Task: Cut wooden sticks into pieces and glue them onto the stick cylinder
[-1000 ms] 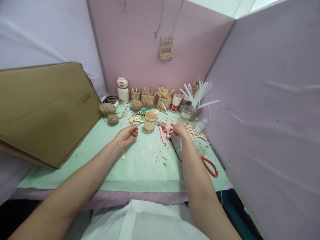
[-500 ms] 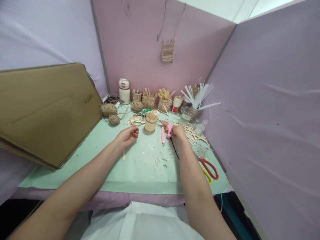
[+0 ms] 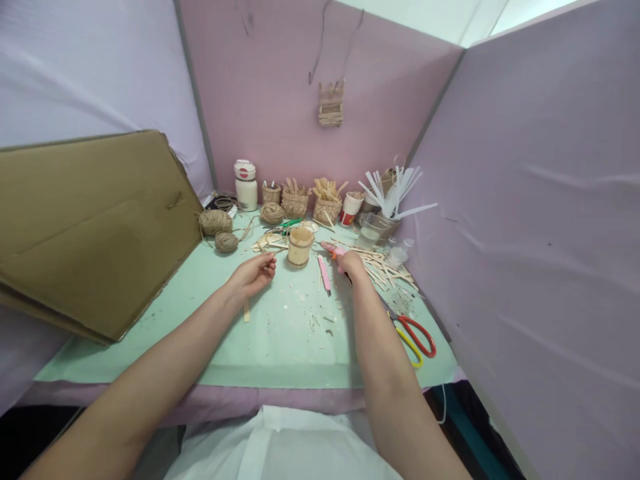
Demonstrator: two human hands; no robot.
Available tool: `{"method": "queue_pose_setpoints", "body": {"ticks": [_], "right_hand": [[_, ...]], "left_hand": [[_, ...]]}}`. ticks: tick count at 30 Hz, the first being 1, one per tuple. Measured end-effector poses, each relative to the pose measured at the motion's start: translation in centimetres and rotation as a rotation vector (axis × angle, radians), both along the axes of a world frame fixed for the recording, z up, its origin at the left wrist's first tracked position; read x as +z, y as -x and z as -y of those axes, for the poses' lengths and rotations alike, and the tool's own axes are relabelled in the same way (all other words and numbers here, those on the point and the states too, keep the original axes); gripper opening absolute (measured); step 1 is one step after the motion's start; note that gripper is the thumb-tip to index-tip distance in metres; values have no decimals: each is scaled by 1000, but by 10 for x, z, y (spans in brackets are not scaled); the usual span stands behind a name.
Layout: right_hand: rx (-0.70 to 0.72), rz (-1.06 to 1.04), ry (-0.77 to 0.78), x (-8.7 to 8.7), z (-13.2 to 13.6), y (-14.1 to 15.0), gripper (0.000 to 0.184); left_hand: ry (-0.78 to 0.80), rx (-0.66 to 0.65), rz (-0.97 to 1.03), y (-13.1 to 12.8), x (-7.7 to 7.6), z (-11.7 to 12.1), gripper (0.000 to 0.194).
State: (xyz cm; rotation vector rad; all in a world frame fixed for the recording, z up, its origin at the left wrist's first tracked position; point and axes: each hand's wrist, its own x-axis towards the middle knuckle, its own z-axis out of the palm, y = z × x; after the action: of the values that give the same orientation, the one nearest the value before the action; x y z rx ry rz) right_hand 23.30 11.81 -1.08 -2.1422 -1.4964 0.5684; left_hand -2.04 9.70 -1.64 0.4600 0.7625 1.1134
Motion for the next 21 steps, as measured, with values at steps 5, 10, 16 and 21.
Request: {"method": "queue_pose_setpoints", "body": {"ticks": [5,10,16,21], "right_hand": [[-130,-214,-114,11,1,2,31],[-189,-269,-379,41,12,13,34],[-30,-428,-658,73,55,29,33],[122,-838,-357,69,84,39,32]], "left_hand": [[0,4,-7,-1,0,1,7],[-9,16,-24,0,1,3,7],[-23,15,-13,0,2,3,7],[-36,10,-12,0,1,2,8]]}}
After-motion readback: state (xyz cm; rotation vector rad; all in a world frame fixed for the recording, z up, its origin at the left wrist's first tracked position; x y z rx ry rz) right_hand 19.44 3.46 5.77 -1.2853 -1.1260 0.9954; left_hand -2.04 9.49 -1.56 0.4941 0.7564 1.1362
